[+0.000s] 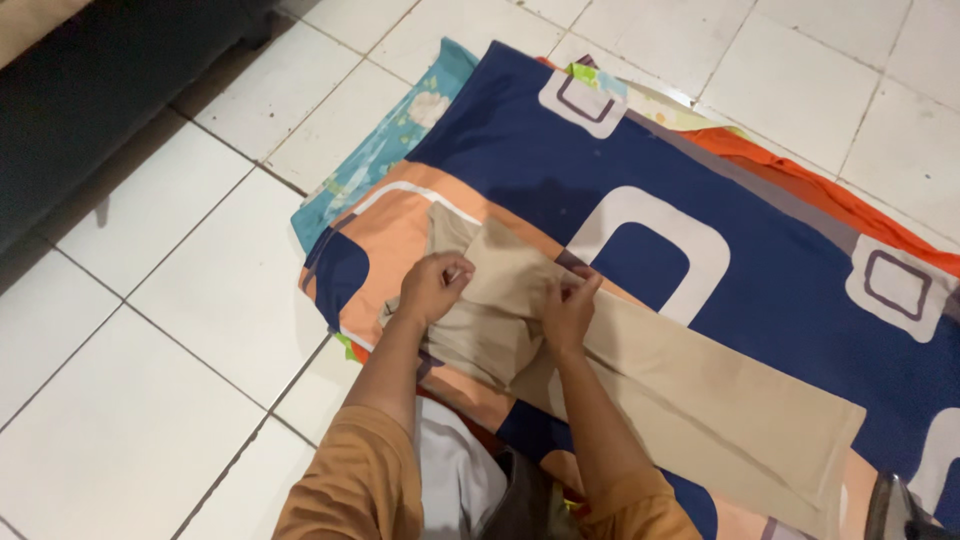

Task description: The person irons a beige long-sleeved shirt on a patterned mat laid on the floor, then switches to a checkered shirt and irons it as well. The person uses a handheld iron and smooths the fabric with their hands between passes.

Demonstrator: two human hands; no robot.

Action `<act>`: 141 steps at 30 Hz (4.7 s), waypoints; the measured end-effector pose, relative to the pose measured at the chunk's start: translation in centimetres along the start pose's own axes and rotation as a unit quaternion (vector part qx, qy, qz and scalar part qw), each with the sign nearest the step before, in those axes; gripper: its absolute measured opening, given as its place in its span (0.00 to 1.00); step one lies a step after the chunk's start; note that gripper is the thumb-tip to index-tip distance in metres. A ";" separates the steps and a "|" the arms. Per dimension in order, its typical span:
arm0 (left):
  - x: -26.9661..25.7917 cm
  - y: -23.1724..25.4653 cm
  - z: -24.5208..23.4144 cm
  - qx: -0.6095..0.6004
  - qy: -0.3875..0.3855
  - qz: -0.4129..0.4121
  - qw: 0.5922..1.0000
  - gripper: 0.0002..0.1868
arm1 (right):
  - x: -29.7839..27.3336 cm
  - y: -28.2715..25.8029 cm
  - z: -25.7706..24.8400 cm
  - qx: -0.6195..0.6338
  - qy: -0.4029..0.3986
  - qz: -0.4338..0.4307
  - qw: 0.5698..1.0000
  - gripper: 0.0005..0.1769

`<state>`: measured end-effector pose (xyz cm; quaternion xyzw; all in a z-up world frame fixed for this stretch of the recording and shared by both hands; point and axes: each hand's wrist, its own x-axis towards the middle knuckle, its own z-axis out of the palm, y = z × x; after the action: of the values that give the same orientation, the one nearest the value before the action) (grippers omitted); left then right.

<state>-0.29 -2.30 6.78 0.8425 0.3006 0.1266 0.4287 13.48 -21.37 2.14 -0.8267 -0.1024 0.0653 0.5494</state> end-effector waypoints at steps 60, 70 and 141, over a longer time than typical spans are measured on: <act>-5.9 5.5 20.7 -0.385 -0.233 -0.105 0.887 0.23 | -5.9 3.8 -17.5 -0.367 0.000 -0.219 0.904 0.41; -5.3 2.9 21.5 -0.306 -0.194 -0.094 0.927 0.29 | -8.0 5.6 -22.0 -0.461 -0.167 -0.147 0.859 0.59; -12.8 9.7 12.1 0.152 -0.148 -0.128 0.969 0.23 | -6.7 -4.4 -24.3 -0.517 -0.167 -0.099 0.834 0.33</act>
<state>-0.85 -22.40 7.86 0.8618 0.3543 -0.1025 0.3483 11.93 -43.05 15.63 -0.9522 -0.2927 0.0854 0.0203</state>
